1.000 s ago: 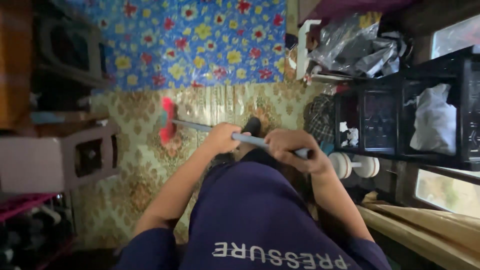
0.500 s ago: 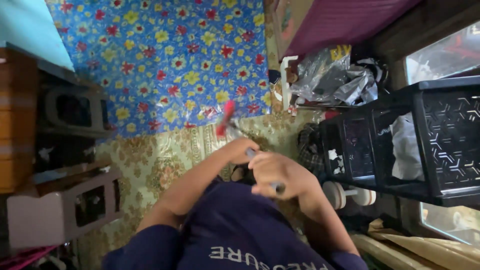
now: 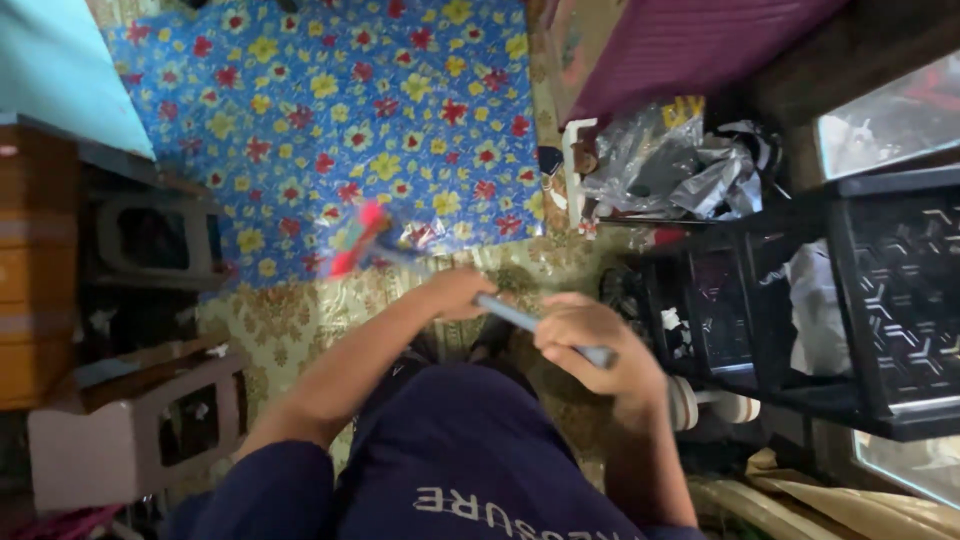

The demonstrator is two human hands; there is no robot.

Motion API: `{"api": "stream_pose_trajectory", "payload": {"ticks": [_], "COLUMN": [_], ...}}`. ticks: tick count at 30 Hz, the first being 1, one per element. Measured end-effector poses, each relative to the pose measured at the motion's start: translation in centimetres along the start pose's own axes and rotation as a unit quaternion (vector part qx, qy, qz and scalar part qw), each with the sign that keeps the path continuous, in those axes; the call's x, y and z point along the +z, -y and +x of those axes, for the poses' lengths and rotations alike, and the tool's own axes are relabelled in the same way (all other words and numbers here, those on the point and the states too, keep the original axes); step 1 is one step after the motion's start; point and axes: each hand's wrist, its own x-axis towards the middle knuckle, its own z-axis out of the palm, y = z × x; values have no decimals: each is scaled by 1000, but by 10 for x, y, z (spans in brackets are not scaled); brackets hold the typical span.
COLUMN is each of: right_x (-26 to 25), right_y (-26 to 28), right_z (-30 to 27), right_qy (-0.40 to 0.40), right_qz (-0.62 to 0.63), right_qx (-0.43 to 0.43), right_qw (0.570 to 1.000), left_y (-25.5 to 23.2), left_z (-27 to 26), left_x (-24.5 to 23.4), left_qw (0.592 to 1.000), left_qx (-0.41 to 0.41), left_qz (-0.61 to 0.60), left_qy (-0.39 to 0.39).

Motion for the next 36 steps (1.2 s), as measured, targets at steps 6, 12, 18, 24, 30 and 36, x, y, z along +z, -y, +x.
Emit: {"api": "stream_pose_trajectory", "payload": {"ticks": [6, 12, 18, 24, 30, 36], "right_x": [21, 78, 132, 195, 227, 242], "right_y": [84, 35, -29, -55, -63, -71], "right_z": [76, 140, 203, 261, 280, 272], "right_qy": [78, 149, 77, 6, -71, -70], "right_qz": [-110, -51, 66, 130, 147, 107], "right_qx": [-17, -31, 15, 9, 51, 98], "right_qw": [991, 987, 995, 991, 985, 987], "left_y": [-41, 11, 183, 221, 278, 255], "left_z": [24, 5, -44, -104, -95, -110], "left_x": [-45, -86, -28, -92, -82, -99], "left_qw": [982, 981, 968, 987, 960, 974], "left_qx": [151, 181, 109, 4, 147, 25], "left_qz": [-94, -66, -89, -108, -189, -182], "left_qy": [-66, 9, -210, -115, -145, -135]}}
